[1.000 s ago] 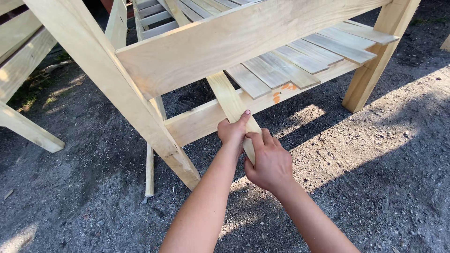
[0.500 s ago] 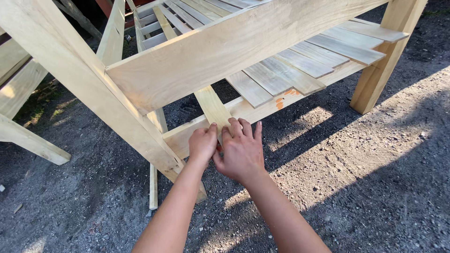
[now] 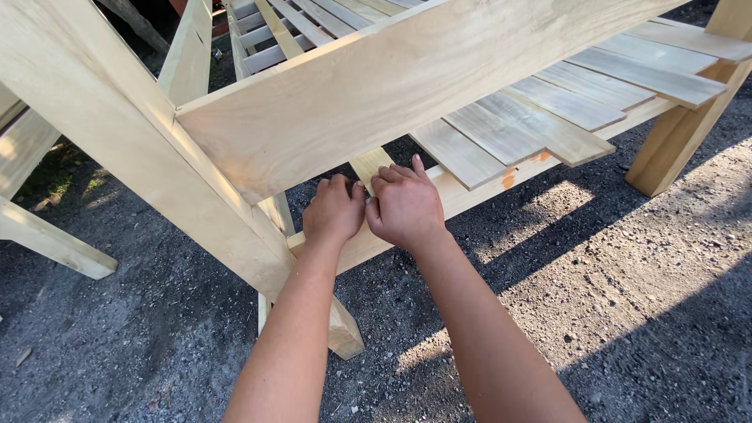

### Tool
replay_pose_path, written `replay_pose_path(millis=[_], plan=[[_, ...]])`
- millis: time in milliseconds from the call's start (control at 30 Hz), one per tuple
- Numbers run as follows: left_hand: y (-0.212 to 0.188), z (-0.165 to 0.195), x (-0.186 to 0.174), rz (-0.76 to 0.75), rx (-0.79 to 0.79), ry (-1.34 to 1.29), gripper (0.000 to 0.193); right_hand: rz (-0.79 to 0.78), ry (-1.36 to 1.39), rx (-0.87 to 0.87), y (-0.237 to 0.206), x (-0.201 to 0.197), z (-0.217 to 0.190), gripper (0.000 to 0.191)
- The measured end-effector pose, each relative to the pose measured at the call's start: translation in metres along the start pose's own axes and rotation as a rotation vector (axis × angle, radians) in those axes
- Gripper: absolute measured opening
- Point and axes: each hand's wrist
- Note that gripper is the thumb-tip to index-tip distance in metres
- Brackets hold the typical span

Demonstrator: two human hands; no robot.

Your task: The person carries thin wooden slats one at a time from a pile on the gravel ground to a wooden furniture frame and slots each slat into place between the frame's side rails, pressing them down to seat them. The person repeats this handling cycle for several slats, building up the slatted surface of the frame.

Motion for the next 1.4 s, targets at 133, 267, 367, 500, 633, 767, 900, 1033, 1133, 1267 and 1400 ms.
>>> replay_pose_path(millis=[133,267,367,500,633,767,900,1033,1133,1267,1400], plan=[[0.005,0.000,-0.001,-0.212,-0.066,-0.011,0.054,-0.028,-0.004,0.024,0.003,-0.002,0.004,0.039],[0.006,0.003,-0.006,-0.266,-0.108,0.009,0.062,-0.023,0.011,0.047,0.003,-0.001,0.007,0.043],[0.013,-0.001,-0.002,-0.283,-0.136,0.002,0.065,-0.026,-0.080,0.054,0.003,0.005,0.002,0.042],[0.044,-0.008,0.028,-0.266,-0.367,-0.323,0.059,-0.003,-0.151,0.063,0.001,0.005,-0.005,0.041],[0.086,0.011,0.083,0.098,-0.249,-0.717,0.056,-0.146,0.036,0.277,0.005,-0.009,-0.003,0.043],[0.112,0.024,0.122,0.255,-0.315,-0.944,0.055,-0.146,-0.027,0.181,0.010,-0.015,-0.003,0.055],[0.117,0.020,0.133,0.284,-0.193,-0.748,0.053,-0.113,-0.054,0.125,0.006,-0.010,-0.007,0.059],[0.115,0.019,0.138,0.227,-0.074,-0.621,0.050,-0.098,-0.077,0.188,0.001,-0.008,-0.004,0.058],[0.116,0.024,0.143,0.203,-0.026,-0.502,0.049,-0.081,-0.109,0.201,-0.002,-0.012,-0.003,0.057],[0.120,0.026,0.149,0.202,0.061,-0.426,0.052,-0.085,-0.190,0.194,-0.002,-0.013,-0.008,0.058],[0.126,0.029,0.147,0.138,-0.047,-0.515,0.054,-0.125,-0.212,0.240,0.006,-0.008,-0.007,0.057]])
Point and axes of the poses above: each hand's wrist, its own y-axis towards the middle knuckle, its own x-axis out of the palm, z = x × y, and after that the axes turned 12 degrees about z, right-handed
